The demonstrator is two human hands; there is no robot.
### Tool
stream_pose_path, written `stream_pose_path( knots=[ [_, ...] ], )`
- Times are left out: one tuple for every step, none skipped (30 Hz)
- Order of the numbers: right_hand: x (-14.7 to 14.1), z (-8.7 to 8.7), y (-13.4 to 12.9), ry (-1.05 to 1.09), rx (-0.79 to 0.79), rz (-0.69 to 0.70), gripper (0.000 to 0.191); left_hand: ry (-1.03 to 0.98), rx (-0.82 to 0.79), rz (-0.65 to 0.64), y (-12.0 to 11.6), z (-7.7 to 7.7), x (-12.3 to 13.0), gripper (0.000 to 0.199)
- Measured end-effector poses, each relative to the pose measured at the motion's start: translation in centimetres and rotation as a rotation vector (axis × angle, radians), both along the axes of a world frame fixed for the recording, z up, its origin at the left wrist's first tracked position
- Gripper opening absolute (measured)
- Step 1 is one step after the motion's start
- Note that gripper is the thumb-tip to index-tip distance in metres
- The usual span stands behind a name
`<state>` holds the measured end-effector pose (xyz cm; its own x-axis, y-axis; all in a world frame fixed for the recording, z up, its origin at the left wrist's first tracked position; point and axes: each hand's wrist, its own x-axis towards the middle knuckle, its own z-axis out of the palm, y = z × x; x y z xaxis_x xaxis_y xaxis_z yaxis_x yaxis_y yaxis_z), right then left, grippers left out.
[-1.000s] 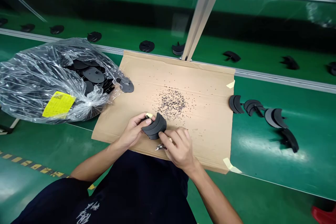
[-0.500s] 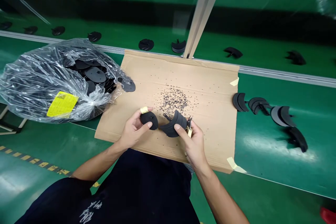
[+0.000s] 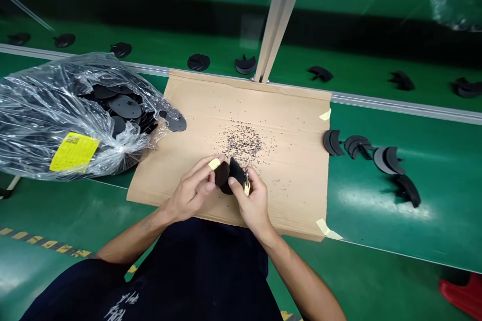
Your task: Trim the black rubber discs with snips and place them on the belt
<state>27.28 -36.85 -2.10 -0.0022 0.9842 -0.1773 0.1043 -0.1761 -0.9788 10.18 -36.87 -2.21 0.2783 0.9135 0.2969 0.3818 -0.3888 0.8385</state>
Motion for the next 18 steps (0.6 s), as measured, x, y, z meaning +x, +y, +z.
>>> stream_pose_path(
  knots=[
    [0.1, 0.0, 0.0, 0.009, -0.004, 0.010, 0.031, -0.007, -0.018, -0.005, 0.0, 0.0, -0.2, 0.045],
    [0.2, 0.0, -0.1, 0.021, -0.009, 0.025, 0.031, -0.009, -0.024, 0.007, 0.1, 0.0, -0.3, 0.043],
    [0.3, 0.0, -0.1, 0.033, -0.012, 0.038, 0.031, -0.007, -0.020, 0.034, 0.1, -0.1, -0.5, 0.041],
    [0.3, 0.0, -0.2, 0.043, -0.016, 0.050, 0.031, -0.005, -0.012, 0.065, 0.3, -0.2, -0.6, 0.038],
    [0.3, 0.0, -0.2, 0.051, -0.019, 0.060, 0.032, -0.006, -0.004, 0.098, 0.4, -0.3, -0.8, 0.035],
    [0.3, 0.0, -0.3, 0.055, -0.022, 0.067, 0.032, -0.007, -0.001, 0.131, 0.6, -0.3, -0.8, 0.032],
    [0.2, 0.0, -0.3, 0.056, -0.023, 0.073, 0.033, -0.011, -0.004, 0.162, 0.8, -0.4, -0.9, 0.029],
    [0.2, 0.1, -0.3, 0.056, -0.025, 0.081, 0.033, -0.018, -0.010, 0.185, 0.9, -0.4, -0.9, 0.027],
    [0.2, 0.1, -0.4, 0.056, -0.028, 0.091, 0.034, -0.026, -0.020, 0.197, 1.0, -0.4, -1.0, 0.026],
    [0.1, 0.2, -0.4, 0.057, -0.030, 0.101, 0.034, -0.036, -0.030, 0.200, 1.1, -0.4, -0.9, 0.025],
    [0.1, 0.3, -0.4, 0.059, -0.035, 0.111, 0.035, -0.048, -0.036, 0.197, 1.1, -0.4, -0.9, 0.025],
    [0.1, 0.4, -0.4, 0.065, -0.039, 0.117, 0.034, -0.059, -0.040, 0.191, 1.1, -0.3, -0.8, 0.026],
    [0.1, 0.5, -0.4, 0.071, -0.042, 0.118, 0.034, -0.066, -0.041, 0.186, 1.1, -0.3, -0.8, 0.026],
    [0.1, 0.5, -0.4, 0.078, -0.043, 0.115, 0.034, -0.069, -0.043, 0.185, 1.1, -0.3, -0.8, 0.027],
    [0.1, 0.6, -0.4, 0.083, -0.043, 0.112, 0.033, -0.071, -0.048, 0.183, 1.0, -0.3, -0.7, 0.028],
    [0.0, 0.6, -0.4, 0.085, -0.042, 0.107, 0.033, -0.076, -0.060, 0.177, 0.9, -0.4, -0.7, 0.029],
    [0.0, 0.6, -0.4, 0.082, -0.038, 0.105, 0.033, -0.087, -0.083, 0.162, 0.9, -0.5, -0.6, 0.030],
    [0.0, 0.6, -0.4, 0.077, -0.034, 0.105, 0.033, -0.107, -0.119, 0.144, 0.7, -0.6, -0.6, 0.031]
  ],
)
